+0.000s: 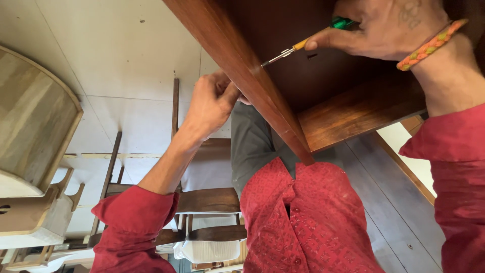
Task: The person sits on the floor assembling a wooden cabinet, using a screwdriver to drive screws into the drawer and cabinet body. They position brass knobs and a metal catch plate on the wood, hold parts in place, and tighten the screws, working on the drawer front and interior surfaces.
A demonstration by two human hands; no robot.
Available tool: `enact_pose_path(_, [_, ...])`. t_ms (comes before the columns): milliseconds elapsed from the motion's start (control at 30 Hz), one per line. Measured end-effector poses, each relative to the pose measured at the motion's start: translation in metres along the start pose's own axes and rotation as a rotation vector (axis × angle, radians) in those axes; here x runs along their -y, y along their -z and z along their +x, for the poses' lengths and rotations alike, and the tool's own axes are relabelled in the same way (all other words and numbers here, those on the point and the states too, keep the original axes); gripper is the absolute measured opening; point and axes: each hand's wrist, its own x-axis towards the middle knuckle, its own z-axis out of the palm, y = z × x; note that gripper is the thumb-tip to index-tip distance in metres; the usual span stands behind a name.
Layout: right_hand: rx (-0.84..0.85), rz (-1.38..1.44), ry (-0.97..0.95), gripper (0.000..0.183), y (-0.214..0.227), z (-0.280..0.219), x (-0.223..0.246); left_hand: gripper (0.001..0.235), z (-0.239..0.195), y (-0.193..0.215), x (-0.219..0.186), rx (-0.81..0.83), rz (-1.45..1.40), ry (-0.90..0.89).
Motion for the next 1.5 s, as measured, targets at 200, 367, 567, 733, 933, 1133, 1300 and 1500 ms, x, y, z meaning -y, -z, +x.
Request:
enact_pose_path(200, [0.26,0.144,-0.176,0.065,0.029,0.02,0.016,0.032,0.0,-0.002,0.007,0.003,-0.047,-0.07])
enact_pose_path(367, [0.393,0.204,-0.319,0.07,0.03,0.023,0.018,0.031,0.0,-0.003,0.005,-0.018,-0.01,-0.019])
enact_pose_path(567, [0.488,0.298,-0.392,0.073,0.012,0.025,0.01,0.033,-0.003,0.0,0.005,-0.019,-0.021,-0.049])
enact_pose_path(733, [0.45,0.214,-0.376,0.073,0.025,0.019,0.022,0.032,-0.006,0.005,0.001,-0.021,0.084,-0.112])
enact_pose_path(933, [0.218,0.019,-0.283,0.062,0.011,-0.032,0.037,0.032,-0.012,-0.005,0.026,0.002,-0.228,-0.162])
enact_pose_path(1133, [-0.12,0.567,-0.521,0.033,-0.034,-0.068,0.056,0.037,-0.017,-0.034,0.046,-0.147,-0.655,-0.105])
enact_pose_path(1300, [-0.358,0.716,-0.619,0.024,-0.069,-0.055,0.089,0.036,-0.02,-0.043,0.034,-0.289,-0.666,-0.166])
enact_pose_path(1500, [-0.561,0.632,-0.625,0.031,-0.098,-0.039,0.103,0.032,-0.014,-0.045,0.064,-0.31,-0.687,-0.146])
